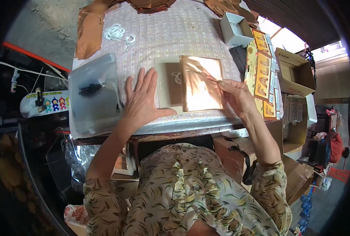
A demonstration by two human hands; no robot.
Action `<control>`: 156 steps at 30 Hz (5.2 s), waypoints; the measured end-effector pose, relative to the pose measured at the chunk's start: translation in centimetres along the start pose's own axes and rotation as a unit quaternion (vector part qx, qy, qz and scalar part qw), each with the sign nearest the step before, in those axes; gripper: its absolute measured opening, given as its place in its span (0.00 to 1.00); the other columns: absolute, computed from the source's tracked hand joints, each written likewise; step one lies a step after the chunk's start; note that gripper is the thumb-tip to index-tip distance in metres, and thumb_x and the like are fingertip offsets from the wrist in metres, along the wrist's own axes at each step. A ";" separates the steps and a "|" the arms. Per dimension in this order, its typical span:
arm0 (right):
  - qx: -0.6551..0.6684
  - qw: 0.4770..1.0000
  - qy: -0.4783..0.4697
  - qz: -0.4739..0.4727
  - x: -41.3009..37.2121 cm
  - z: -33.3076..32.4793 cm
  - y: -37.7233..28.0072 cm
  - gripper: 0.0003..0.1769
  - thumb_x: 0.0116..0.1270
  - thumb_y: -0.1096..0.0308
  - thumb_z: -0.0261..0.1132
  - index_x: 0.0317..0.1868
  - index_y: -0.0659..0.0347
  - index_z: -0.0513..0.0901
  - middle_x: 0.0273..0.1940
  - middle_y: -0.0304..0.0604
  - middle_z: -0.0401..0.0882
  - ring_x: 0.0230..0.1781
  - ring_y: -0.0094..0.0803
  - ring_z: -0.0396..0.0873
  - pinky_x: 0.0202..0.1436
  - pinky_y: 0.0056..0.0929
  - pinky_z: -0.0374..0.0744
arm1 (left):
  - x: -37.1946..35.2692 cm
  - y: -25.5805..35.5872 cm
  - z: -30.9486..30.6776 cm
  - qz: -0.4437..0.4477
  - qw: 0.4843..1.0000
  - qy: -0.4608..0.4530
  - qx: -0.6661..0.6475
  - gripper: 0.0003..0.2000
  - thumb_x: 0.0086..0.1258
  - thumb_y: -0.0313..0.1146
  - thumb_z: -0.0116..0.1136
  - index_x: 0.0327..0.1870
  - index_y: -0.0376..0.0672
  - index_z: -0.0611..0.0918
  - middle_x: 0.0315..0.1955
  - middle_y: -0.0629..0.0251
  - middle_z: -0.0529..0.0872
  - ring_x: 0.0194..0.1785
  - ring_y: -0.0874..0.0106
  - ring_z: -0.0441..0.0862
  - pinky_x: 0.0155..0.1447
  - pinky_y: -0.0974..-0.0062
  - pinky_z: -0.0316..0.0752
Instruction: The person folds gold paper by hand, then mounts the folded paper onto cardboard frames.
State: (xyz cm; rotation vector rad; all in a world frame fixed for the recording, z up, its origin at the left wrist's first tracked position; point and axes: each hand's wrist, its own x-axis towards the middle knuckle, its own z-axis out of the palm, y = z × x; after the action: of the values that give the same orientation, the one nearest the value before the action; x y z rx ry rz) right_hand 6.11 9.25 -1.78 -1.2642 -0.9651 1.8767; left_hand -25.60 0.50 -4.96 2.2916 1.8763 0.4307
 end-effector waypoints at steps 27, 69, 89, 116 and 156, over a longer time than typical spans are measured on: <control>-0.242 0.970 0.037 -0.001 4.5 4.8 1.1 0.12 0.73 0.64 0.72 0.36 0.66 0.90 0.24 0.38 0.85 0.20 0.22 0.79 0.22 0.22 0.73 | 7.8 2.4 2.9 0.168 0.985 -0.003 -0.025 0.47 0.74 0.66 0.52 0.83 0.40 0.57 0.83 0.57 0.55 0.85 0.55 0.52 0.84 0.39 0.39; -0.556 0.829 0.023 -0.050 4.7 2.6 -1.7 0.17 0.66 0.61 0.77 0.37 0.70 0.89 0.27 0.48 0.87 0.27 0.37 0.86 0.32 0.33 0.85 | 8.0 2.1 5.5 0.139 0.990 0.027 -0.027 0.50 0.72 0.75 0.45 0.82 0.39 0.62 0.81 0.57 0.62 0.84 0.60 0.55 0.84 0.42 0.40; -0.605 0.667 0.172 -0.400 3.8 -1.5 -3.8 0.10 0.67 0.72 0.68 0.47 0.60 0.89 0.42 0.54 0.84 0.44 0.51 0.81 0.50 0.48 0.80 | 8.3 3.1 2.9 0.161 0.986 -0.037 -0.003 0.43 0.71 0.63 0.59 0.82 0.48 0.63 0.83 0.61 0.58 0.85 0.56 0.53 0.82 0.38 0.41; -0.656 0.610 0.378 -0.235 16.1 -3.1 -14.6 0.12 0.66 0.68 0.62 0.44 0.64 0.88 0.44 0.62 0.88 0.46 0.57 0.88 0.50 0.52 0.85 | 8.4 2.1 5.3 0.151 0.988 -0.025 -0.013 0.45 0.71 0.76 0.44 0.82 0.55 0.65 0.83 0.64 0.59 0.85 0.58 0.53 0.84 0.40 0.37; -0.487 0.816 0.077 -0.301 -6.6 5.0 7.0 0.07 0.71 0.70 0.69 0.44 0.65 0.86 0.24 0.55 0.83 0.22 0.48 0.84 0.28 0.39 0.80 | 8.4 2.1 5.4 0.183 0.983 0.009 0.017 0.43 0.73 0.71 0.50 0.81 0.50 0.65 0.81 0.60 0.62 0.84 0.54 0.55 0.81 0.36 0.42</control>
State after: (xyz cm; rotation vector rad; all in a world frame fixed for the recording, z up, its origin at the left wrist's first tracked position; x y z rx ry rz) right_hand 2.59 -0.86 -3.50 -1.3447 -2.0693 0.7206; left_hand -20.47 8.62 -8.37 2.6692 1.4764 0.4657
